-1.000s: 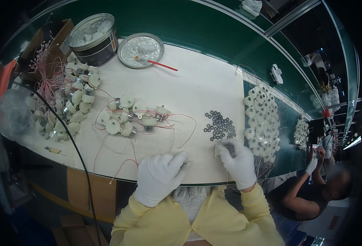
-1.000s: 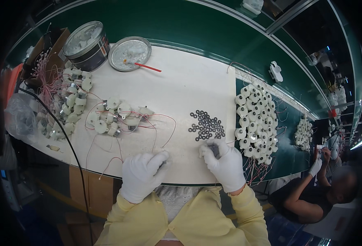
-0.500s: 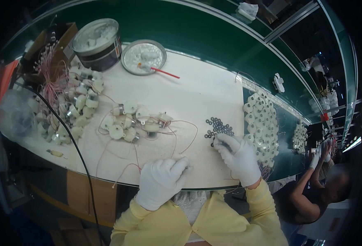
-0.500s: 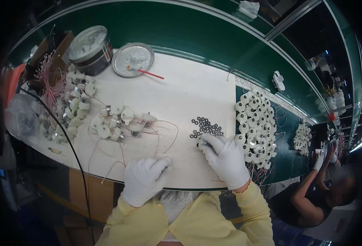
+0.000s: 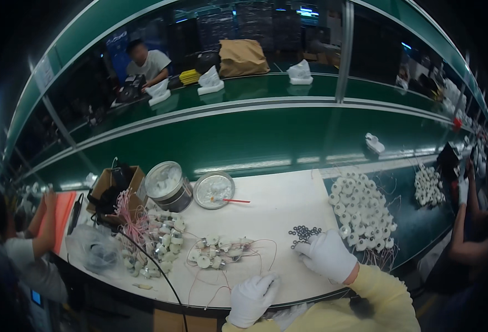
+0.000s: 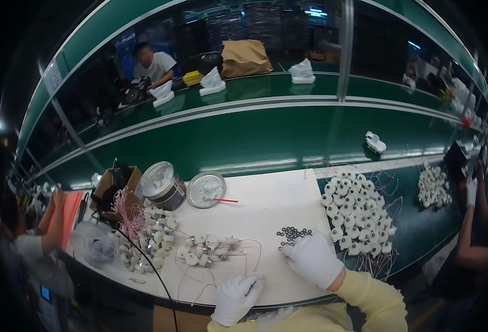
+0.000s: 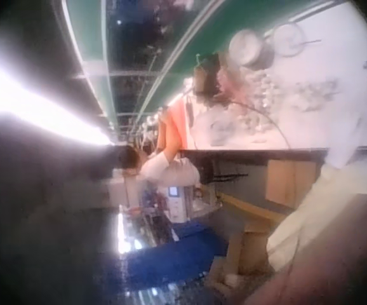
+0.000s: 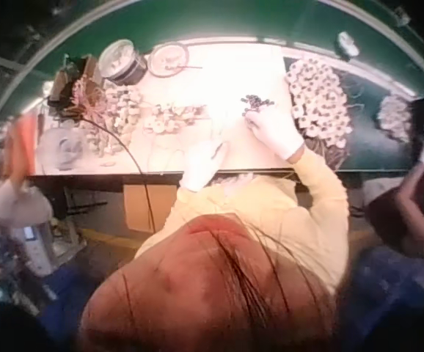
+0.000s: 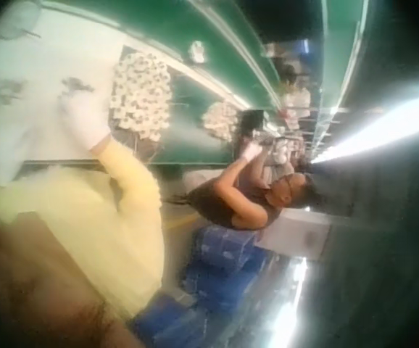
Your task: The person assembles small white electrical components by hand at a factory workstation. They pick up a component, insert a small metal washer into it, and place the finished unit on a growing pile on the table. The process is repetitive, involving picking, inserting, and placing.
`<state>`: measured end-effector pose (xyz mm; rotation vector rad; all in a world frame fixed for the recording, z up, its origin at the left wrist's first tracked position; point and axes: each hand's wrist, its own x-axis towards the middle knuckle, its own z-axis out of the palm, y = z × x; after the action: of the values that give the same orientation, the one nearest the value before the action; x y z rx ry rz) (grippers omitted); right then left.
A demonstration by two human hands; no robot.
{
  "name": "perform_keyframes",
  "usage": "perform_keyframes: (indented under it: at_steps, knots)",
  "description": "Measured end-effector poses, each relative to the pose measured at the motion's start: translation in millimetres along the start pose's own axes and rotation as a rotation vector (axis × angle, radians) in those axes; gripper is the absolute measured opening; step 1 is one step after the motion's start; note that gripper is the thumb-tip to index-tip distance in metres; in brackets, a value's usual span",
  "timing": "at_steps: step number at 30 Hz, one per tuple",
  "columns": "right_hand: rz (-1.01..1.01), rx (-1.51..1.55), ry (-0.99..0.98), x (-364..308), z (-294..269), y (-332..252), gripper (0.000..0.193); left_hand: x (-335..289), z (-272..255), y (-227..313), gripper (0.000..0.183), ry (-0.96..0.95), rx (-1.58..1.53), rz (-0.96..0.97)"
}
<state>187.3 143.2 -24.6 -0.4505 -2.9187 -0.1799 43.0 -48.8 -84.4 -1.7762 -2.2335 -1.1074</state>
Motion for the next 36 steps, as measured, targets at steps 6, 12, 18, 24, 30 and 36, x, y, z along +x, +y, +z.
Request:
perform_keyframes:
  at_steps: [6, 12, 18, 24, 30, 36]
  knots:
    - [0.046, 0.079, 0.005, -18, 6, 6, 0.016, 2, 3, 4, 0.017, -0.043, 0.043, 0.013]
    - [0.035, 0.079, -0.104, -44, -4, 7, 0.019, -4, 5, 3, 0.021, 0.016, 0.061, 0.060]
    - [-0.032, 0.256, -0.141, -43, -1, 27, 0.022, -4, 11, 4, 0.021, 0.050, 0.062, -0.002]
    - [0.005, 0.260, 0.043, -53, 6, 23, 0.025, -2, -7, 15, 0.019, 0.218, 0.057, -0.042]
    - [0.275, 0.770, 0.100, -77, -23, 40, 0.027, 3, -42, 33, 0.022, 0.321, -0.028, -0.119]
    - [0.528, 2.036, 0.109, -122, -32, 48, 0.054, 15, -53, 100, 0.024, 0.145, -0.324, 0.107]
